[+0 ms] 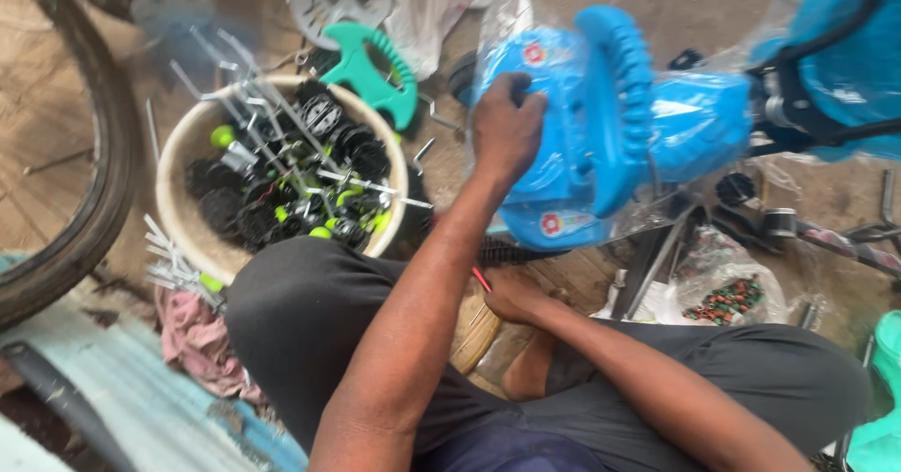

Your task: The person assembles a blue plastic toy tricycle by attaching the steering wheel to the front body. They use a screwdriver and pliers to tighten screws and secure the wheel in place.

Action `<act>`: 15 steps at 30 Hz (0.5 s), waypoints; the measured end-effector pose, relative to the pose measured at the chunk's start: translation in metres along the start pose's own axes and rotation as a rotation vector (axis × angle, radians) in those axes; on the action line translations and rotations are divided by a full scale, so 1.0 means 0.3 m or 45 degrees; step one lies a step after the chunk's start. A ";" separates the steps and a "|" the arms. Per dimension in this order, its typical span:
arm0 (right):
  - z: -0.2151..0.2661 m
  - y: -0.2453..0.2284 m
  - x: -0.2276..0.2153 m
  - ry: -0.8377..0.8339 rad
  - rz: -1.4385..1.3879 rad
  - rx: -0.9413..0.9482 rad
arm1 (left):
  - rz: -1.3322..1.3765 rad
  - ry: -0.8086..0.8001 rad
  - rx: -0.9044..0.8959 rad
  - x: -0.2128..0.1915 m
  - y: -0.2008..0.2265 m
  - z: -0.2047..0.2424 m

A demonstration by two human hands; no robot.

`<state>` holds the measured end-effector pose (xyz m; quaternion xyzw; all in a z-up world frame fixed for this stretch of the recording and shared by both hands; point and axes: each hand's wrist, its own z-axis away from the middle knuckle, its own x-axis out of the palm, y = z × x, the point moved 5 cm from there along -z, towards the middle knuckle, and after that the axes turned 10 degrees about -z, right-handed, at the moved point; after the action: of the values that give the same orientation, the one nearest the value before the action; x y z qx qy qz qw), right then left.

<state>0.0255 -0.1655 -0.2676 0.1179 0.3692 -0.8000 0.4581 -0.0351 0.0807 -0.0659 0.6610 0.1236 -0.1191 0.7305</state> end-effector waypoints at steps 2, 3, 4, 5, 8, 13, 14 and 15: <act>0.126 -0.001 -0.104 -0.088 0.202 0.007 | 0.000 -0.020 -0.006 0.007 0.004 -0.002; 0.217 -0.013 -0.192 0.002 0.256 -0.138 | -0.004 -0.032 -0.015 0.015 0.008 0.004; 0.302 -0.041 -0.273 0.094 0.312 -0.282 | 0.001 -0.058 0.000 0.024 0.016 0.008; 0.380 -0.061 -0.358 0.149 0.112 -0.329 | 0.007 -0.077 0.011 0.030 0.022 0.010; 0.624 -0.077 -0.614 0.065 -0.306 -0.203 | 0.020 -0.169 0.086 0.043 0.046 0.018; 0.865 -0.195 -0.983 0.477 -1.010 -0.849 | -0.142 -0.369 0.149 0.073 0.104 0.031; 0.830 -0.178 -0.983 0.410 -1.095 -0.518 | -0.189 -0.357 0.184 0.076 0.131 0.035; 0.785 -0.159 -0.965 0.342 -1.176 -0.187 | -0.244 -0.351 0.221 0.077 0.159 0.034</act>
<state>0.1816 -0.1283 0.0726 0.0113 0.4941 -0.8693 0.0107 0.0029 0.0750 -0.0280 0.6843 0.0740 -0.2877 0.6659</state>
